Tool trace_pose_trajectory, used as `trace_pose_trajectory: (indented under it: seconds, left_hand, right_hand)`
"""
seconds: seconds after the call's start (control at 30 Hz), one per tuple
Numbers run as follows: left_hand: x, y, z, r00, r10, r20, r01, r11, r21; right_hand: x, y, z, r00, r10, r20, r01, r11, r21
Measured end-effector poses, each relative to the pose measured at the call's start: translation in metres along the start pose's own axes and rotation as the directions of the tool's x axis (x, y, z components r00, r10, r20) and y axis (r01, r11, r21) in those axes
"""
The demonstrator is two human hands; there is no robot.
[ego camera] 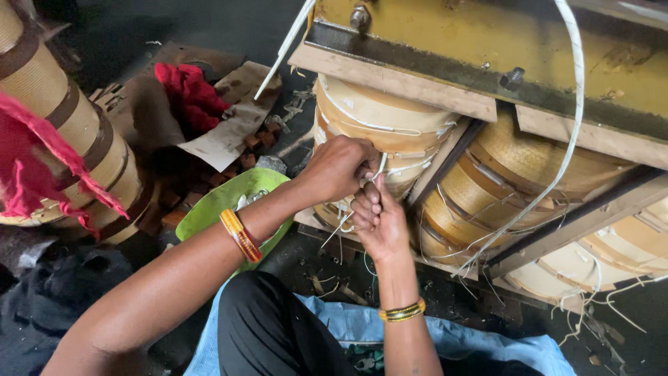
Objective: The person sits on the floor and uses pliers to strip and cut white insulated wires. They then insert the stripped ends into slots on stacked cylindrical coils and secure them by hand.
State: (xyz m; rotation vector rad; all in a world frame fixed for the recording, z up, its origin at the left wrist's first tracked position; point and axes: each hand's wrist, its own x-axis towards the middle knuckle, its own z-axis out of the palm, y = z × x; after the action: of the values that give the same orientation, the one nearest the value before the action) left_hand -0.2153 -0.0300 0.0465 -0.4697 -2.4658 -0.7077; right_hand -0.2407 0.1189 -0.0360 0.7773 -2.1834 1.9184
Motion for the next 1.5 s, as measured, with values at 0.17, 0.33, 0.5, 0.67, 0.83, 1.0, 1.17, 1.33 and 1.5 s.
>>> trace_pose_trajectory:
  seconds: [0.17, 0.33, 0.5, 0.67, 0.83, 1.0, 1.17, 1.33, 1.5]
  left_hand:
    - [-0.002, -0.006, 0.004, 1.000, -0.011, 0.011, 0.011, 0.999, -0.041]
    - [-0.002, -0.005, 0.003, 1.000, -0.006, -0.002, 0.006, 0.999, -0.036]
    - [0.000, 0.001, 0.001, 1.000, 0.011, -0.027, -0.013, 0.999, -0.047]
    - [-0.003, 0.001, 0.002, 0.999, -0.032, 0.009, 0.032, 0.999, -0.009]
    - [-0.004, -0.003, 0.004, 1.000, -0.001, 0.005, 0.001, 1.000, -0.006]
    - [-0.003, -0.004, 0.003, 1.000, -0.019, -0.015, 0.019, 0.999, -0.031]
    - [-0.003, -0.002, 0.004, 0.999, 0.017, -0.043, -0.016, 1.000, 0.024]
    - [-0.007, -0.005, 0.007, 1.000, 0.014, -0.027, -0.014, 0.999, 0.032]
    - [-0.010, -0.011, 0.012, 0.999, 0.032, -0.015, -0.031, 0.998, 0.057]
  right_hand:
    - [-0.023, -0.009, -0.016, 0.966, -0.147, -0.215, 0.109, 0.978, -0.179]
    - [-0.024, -0.004, -0.008, 0.876, -0.447, -0.182, 0.303, 0.803, -0.514]
    - [-0.006, 0.004, 0.011, 0.975, -0.164, -0.151, 0.129, 0.968, -0.216]
    - [-0.014, -0.003, 0.002, 0.999, 0.033, 0.013, -0.033, 0.999, 0.012]
    - [-0.031, -0.010, -0.018, 0.907, -0.362, -0.215, 0.233, 0.857, -0.460]
    - [-0.014, -0.003, -0.008, 0.901, -0.417, -0.117, 0.283, 0.770, -0.572]
    - [-0.006, 0.003, 0.004, 0.997, -0.044, -0.067, 0.036, 0.993, -0.117]
    - [-0.021, -0.005, -0.012, 0.999, 0.015, -0.040, -0.019, 0.994, -0.106]
    - [-0.033, -0.015, -0.021, 0.850, -0.525, -0.048, 0.323, 0.591, -0.740]
